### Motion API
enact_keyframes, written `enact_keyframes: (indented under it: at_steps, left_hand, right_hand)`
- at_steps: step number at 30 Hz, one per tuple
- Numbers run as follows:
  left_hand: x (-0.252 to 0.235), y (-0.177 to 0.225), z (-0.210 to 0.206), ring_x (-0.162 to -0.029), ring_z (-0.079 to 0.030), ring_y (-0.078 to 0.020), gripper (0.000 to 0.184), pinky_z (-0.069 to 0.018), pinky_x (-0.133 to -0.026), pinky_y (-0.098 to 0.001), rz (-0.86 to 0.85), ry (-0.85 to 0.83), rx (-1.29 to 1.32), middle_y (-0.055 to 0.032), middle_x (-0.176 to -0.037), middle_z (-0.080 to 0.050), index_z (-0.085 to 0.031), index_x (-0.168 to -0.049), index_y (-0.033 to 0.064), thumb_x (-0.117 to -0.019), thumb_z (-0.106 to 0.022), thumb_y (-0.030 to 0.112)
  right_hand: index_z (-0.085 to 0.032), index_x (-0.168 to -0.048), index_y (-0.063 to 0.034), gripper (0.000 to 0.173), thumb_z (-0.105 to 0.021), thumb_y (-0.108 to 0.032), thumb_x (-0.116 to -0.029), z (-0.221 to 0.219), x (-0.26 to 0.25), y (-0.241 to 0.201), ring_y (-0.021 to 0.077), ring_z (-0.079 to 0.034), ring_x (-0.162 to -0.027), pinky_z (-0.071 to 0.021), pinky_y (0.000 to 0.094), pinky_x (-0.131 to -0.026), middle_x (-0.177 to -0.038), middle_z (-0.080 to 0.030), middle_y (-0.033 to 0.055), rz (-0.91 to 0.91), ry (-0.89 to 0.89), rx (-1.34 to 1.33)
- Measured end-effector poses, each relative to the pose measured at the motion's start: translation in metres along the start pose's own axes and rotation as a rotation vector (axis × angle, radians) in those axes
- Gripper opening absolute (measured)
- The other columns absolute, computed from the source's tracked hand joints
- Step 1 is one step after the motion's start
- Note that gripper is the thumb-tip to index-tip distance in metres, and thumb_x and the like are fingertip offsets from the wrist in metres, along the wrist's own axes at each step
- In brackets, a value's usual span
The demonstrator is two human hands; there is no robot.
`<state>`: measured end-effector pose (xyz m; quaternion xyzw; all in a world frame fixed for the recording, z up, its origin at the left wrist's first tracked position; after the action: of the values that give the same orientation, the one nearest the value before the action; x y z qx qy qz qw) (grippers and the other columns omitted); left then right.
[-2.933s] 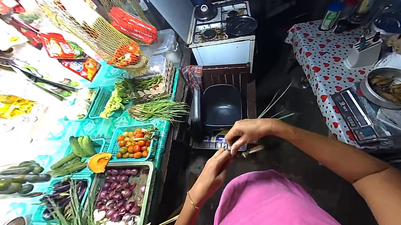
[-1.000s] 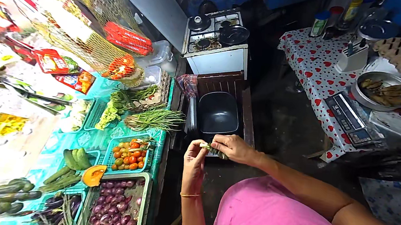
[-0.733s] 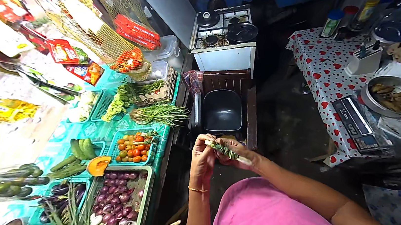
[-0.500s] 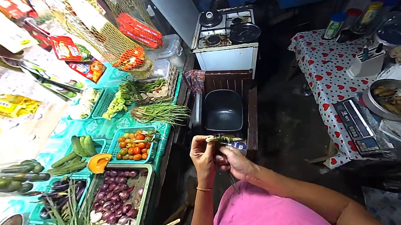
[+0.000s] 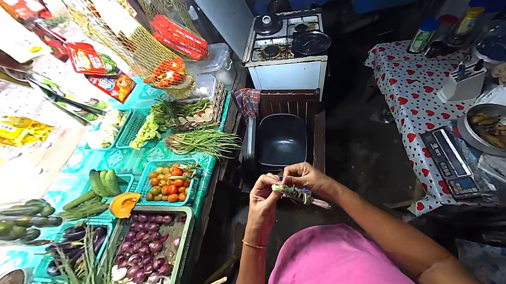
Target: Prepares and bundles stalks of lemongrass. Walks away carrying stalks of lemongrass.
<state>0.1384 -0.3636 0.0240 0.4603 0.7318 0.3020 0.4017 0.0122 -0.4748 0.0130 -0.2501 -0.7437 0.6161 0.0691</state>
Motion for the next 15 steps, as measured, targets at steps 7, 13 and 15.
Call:
enact_keyframes:
  at_steps: [7,13,15]
  left_hand:
    - [-0.006,-0.003,0.014,-0.113,-0.067,-0.0234,0.009,-0.0576,-0.093,-0.0345,-0.175,0.334,-0.311,-0.0177,-0.119,-0.069,-0.06,-0.104,-0.0013,-0.0955,-0.061,0.0]
    - [0.001,0.007,0.029,-0.104,-0.071,-0.0252,0.009,-0.0579,-0.096,-0.0404,-0.222,0.142,-0.537,-0.0134,-0.104,-0.075,-0.061,-0.105,0.0,-0.0969,-0.058,-0.002]
    - [0.004,0.013,0.025,-0.102,-0.072,-0.0231,0.008,-0.058,-0.095,-0.0387,-0.157,0.04,-0.49,-0.012,-0.104,-0.075,-0.063,-0.106,0.0031,-0.0986,-0.061,0.002]
  right_hand:
    - [-0.057,-0.098,-0.0155,0.023,-0.043,-0.028,-0.1112,-0.067,0.019,0.025,0.0012,-0.04,-0.053,-0.0329,0.0169,-0.047,-0.067,-0.046,-0.0088,-0.311,0.171,-0.457]
    - [-0.068,-0.103,-0.0006,0.033,-0.043,-0.021,-0.1095,-0.024,0.015,-0.028,0.013,-0.056,-0.072,-0.0471,0.0305,-0.069,-0.082,-0.062,0.0069,-0.031,0.014,0.657]
    - [-0.069,-0.102,0.0,0.034,-0.048,-0.026,-0.1087,-0.005,0.007,-0.044,0.022,-0.066,-0.083,-0.052,0.0404,-0.078,-0.089,-0.068,0.0132,0.062,-0.062,0.872]
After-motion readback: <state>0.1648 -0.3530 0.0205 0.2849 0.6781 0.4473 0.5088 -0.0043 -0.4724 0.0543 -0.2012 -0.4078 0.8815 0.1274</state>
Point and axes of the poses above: each hand's wrist, its own x-axis away from the middle knuckle, its own z-axis out of the back of the hand, y = z × x, the point moved 2 cm from there along -x, towards the middle knuckle
